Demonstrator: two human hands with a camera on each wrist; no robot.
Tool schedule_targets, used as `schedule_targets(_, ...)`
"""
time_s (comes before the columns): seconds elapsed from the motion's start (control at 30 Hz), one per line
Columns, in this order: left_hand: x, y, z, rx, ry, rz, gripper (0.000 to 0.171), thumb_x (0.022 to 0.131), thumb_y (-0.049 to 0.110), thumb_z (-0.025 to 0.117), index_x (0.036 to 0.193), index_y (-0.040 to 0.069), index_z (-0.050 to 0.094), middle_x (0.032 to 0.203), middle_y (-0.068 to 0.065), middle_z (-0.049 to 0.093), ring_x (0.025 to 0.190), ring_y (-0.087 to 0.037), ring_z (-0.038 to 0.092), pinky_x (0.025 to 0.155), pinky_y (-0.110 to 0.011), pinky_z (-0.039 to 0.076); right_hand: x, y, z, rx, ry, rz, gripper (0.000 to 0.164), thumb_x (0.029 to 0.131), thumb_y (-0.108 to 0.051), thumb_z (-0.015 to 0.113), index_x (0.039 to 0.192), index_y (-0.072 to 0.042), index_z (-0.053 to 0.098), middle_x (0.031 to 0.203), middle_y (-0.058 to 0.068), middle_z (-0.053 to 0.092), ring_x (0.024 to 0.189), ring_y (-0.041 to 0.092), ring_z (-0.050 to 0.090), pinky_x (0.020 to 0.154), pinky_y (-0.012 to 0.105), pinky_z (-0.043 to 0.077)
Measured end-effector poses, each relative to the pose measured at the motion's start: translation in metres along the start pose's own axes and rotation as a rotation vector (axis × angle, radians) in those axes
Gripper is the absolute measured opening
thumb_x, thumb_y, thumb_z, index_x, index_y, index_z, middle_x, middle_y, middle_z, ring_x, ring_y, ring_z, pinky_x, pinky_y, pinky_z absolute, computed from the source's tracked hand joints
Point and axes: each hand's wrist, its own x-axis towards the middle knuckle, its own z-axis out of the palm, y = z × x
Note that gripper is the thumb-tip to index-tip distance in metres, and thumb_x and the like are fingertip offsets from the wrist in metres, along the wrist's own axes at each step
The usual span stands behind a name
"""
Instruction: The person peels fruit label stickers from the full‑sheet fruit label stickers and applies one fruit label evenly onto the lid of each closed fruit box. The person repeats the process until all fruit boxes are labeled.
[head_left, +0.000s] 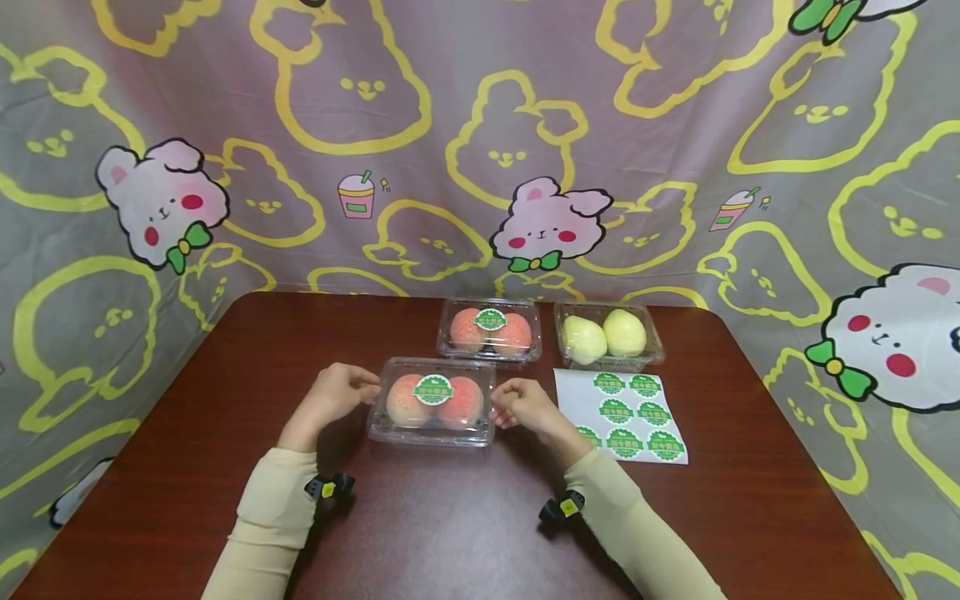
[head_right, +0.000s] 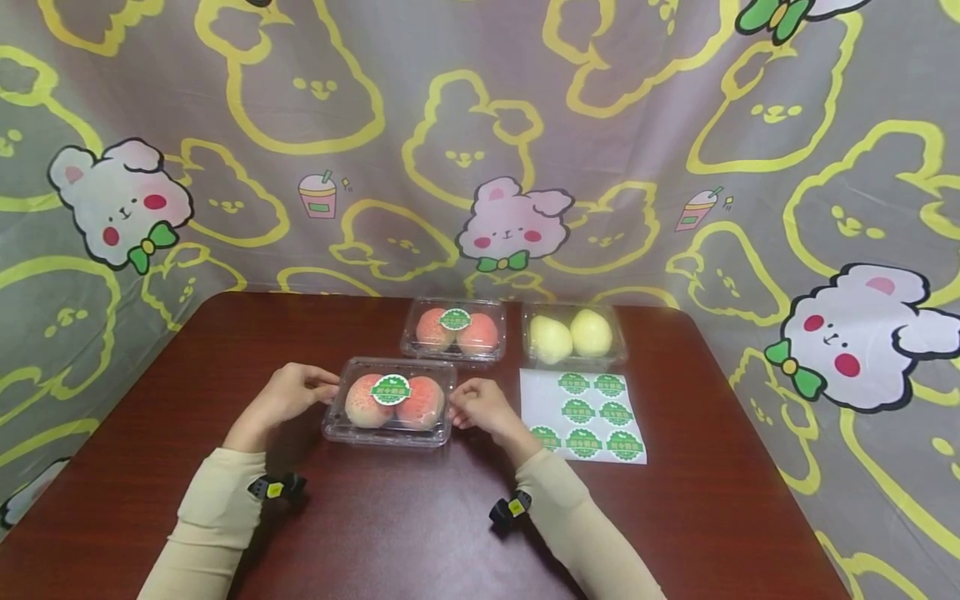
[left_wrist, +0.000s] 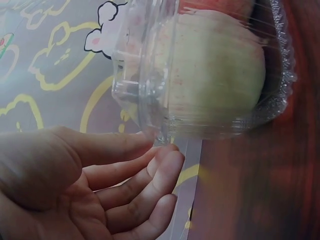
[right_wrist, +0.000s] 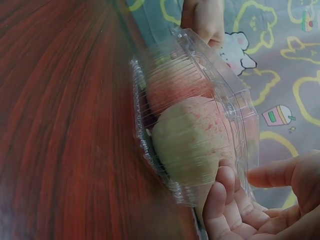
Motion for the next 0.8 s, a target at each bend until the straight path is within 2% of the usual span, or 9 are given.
schedule_targets(0.4, -0.002, -0.011, -0.010, 0.016, -0.001, -0.042, 0.026, 0.090, 0.011, 0.064, 0.109, -0.005, 0.068, 0.100, -0.023, 0.072, 0.084, -0.029, 0.069, 0.073, -0.039, 0.054, 0.007, -0.005, 0.019, 0.016, 0.032, -0.006, 0.020, 0.094, -0.003, 0.050, 0.101, 0.015, 0.057, 0.063, 0.000, 0.061, 0.055, 0.007, 0.057, 0.057, 0.021, 0.053)
schedule_targets(0.7, -0.005, -0.014, -0.016, -0.021, -0.097, -0.044, 0.029, 0.093, 0.013, 0.061, 0.112, -0.009, 0.066, 0.095, -0.024, 0.073, 0.089, -0.032, 0.069, 0.088, -0.054, 0.050, -0.002, -0.004, 0.018, 0.001, 0.005, 0.004, 0.022, 0.094, -0.003, 0.051, 0.105, 0.015, 0.057, 0.064, 0.001, 0.062, 0.055, 0.007, 0.058, 0.058, 0.023, 0.054)
schedule_targets(0.8, -0.006, -0.014, -0.017, -0.036, -0.124, -0.049, 0.029, 0.093, 0.012, 0.060, 0.112, -0.010, 0.065, 0.093, -0.023, 0.073, 0.085, -0.028, 0.069, 0.086, -0.051, 0.052, -0.004, -0.005, 0.019, -0.006, -0.015, 0.000, 0.022, 0.094, -0.004, 0.052, 0.105, 0.015, 0.057, 0.064, -0.001, 0.063, 0.056, 0.006, 0.058, 0.059, 0.022, 0.054)
